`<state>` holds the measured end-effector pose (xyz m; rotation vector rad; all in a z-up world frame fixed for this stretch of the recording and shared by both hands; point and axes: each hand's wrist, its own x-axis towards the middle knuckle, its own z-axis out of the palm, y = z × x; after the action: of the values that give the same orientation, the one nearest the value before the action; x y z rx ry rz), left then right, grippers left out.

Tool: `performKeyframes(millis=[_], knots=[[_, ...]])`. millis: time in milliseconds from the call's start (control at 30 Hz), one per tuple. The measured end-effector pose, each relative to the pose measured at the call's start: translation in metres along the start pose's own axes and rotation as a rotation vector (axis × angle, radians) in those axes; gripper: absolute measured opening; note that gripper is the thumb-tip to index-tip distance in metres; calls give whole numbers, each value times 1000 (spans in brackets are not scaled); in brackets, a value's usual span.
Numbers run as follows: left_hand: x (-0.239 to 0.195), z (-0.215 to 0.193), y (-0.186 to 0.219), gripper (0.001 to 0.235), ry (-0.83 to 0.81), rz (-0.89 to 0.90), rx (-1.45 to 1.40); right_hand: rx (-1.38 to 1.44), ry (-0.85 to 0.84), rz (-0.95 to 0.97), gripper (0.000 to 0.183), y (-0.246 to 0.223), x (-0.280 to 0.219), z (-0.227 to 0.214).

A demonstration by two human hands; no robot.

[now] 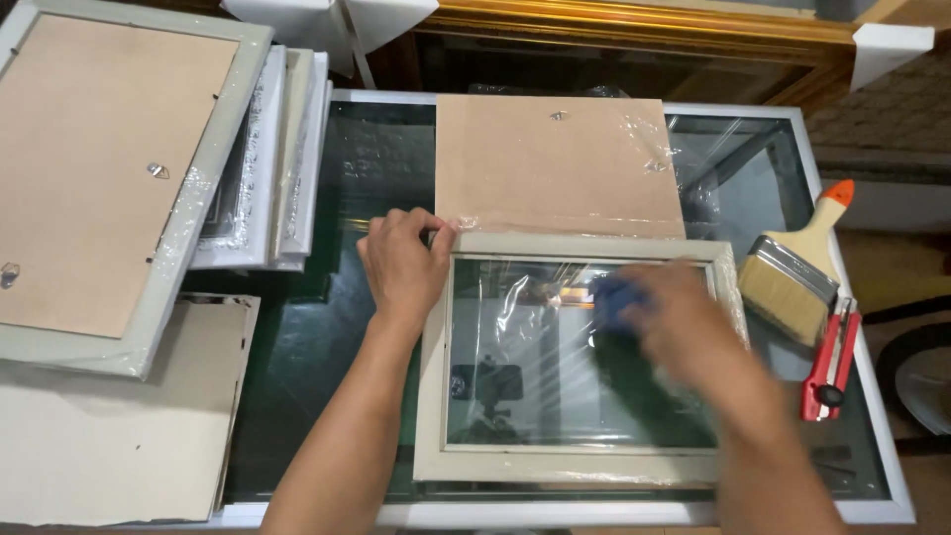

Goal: Cleaning and preparing a picture frame for assembly by brushing and wiping the glass.

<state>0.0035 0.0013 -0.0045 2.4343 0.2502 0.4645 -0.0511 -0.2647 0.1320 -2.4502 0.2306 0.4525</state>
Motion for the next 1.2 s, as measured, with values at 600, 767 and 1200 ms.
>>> performKeyframes(millis=[600,767,1200], knots=[[-3,-15,8,27,-109,58,-29,-369,-260,-53,64,-19,-8,32],[-3,-15,10,23,-96,62,-50,-412,-30,173,57,37,31,-28],[-2,-9,4,24,-70,82,-7,-405,-359,-781,51,19,-33,55]])
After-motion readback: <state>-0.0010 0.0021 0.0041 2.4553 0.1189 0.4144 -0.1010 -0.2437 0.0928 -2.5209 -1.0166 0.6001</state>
